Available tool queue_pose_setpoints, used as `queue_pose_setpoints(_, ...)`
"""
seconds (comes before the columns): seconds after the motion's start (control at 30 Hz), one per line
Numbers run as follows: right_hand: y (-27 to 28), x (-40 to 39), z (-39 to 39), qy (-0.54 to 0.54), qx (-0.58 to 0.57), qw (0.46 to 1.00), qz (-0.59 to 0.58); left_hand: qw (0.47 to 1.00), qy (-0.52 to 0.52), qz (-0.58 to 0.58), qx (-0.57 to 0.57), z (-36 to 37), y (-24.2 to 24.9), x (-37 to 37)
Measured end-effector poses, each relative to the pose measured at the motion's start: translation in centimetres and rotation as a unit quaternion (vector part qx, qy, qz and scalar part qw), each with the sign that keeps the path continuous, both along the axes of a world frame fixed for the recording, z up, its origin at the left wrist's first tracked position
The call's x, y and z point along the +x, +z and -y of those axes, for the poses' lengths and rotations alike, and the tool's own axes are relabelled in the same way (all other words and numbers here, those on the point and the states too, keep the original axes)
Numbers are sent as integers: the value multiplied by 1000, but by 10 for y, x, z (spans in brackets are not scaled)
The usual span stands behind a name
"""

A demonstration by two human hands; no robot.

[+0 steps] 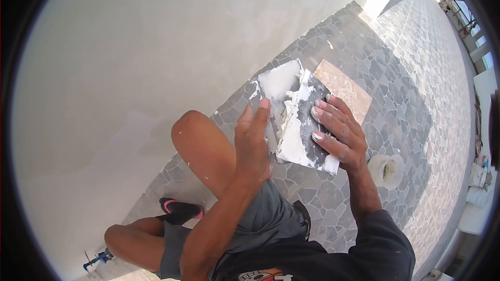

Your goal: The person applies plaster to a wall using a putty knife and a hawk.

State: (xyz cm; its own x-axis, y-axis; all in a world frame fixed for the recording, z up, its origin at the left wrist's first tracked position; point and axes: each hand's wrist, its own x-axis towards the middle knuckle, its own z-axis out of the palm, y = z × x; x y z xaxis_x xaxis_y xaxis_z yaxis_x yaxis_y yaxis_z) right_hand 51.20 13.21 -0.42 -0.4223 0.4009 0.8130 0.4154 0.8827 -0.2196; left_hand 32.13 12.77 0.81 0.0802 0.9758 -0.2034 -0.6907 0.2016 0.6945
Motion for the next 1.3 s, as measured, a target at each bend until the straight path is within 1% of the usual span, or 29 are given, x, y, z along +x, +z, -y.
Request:
queue_pose_setpoints(0.07,-5,0,-1,-16,2,1000,-2,1000,10,-9,1,0,5,3)
queue_pose_setpoints(0.27,-13,5,-7,-41,-3,999,11,999,16,-37,23,3,-6,0)
queue_pose_setpoints(0.57,-33,18,-19,-75,7,996,42,997,20,-68,11,6,-16,2)
queue_pose_setpoints(0.67,-44,23,-23,-100,10,994,47,998,23,-63,-6,8,-15,3)
queue_pose_setpoints(0.83,-47,42,-20,-223,-14,968,115,994,42,-103,-16,11,-11,0)
queue_pose_setpoints(0.87,-44,44,-15,-248,-139,957,55,993,47,-110,-18,11,-9,-1)
queue_pose_setpoints(0.9,-40,46,-6,-268,-261,927,-6,993,44,-108,-22,11,-7,-3)
queue_pose_setpoints(0.93,-38,48,-1,-283,-379,879,-68,993,41,-107,-26,10,-5,-6)
queue_pose_setpoints(0.97,-39,53,-3,-270,-402,862,-147,993,37,-106,-31,8,-4,-8)
queue_pose_setpoints(1.0,-25,49,-4,-226,-436,837,-239,994,22,-106,-33,7,-8,-12)
queue_pose_setpoints(1.07,-23,58,-12,-83,-519,777,-347,994,-8,-104,-34,3,-18,-19)
queue_pose_setpoints(1.17,-11,44,-21,18,-582,704,-406,995,-52,-69,-57,4,-22,-19)
queue_pose_setpoints(1.27,-9,32,-29,42,-623,681,-384,993,-82,-50,-72,5,-25,-18)
queue_pose_setpoints(1.3,-6,29,-30,26,-636,682,-361,992,-92,-45,-72,6,-30,-18)
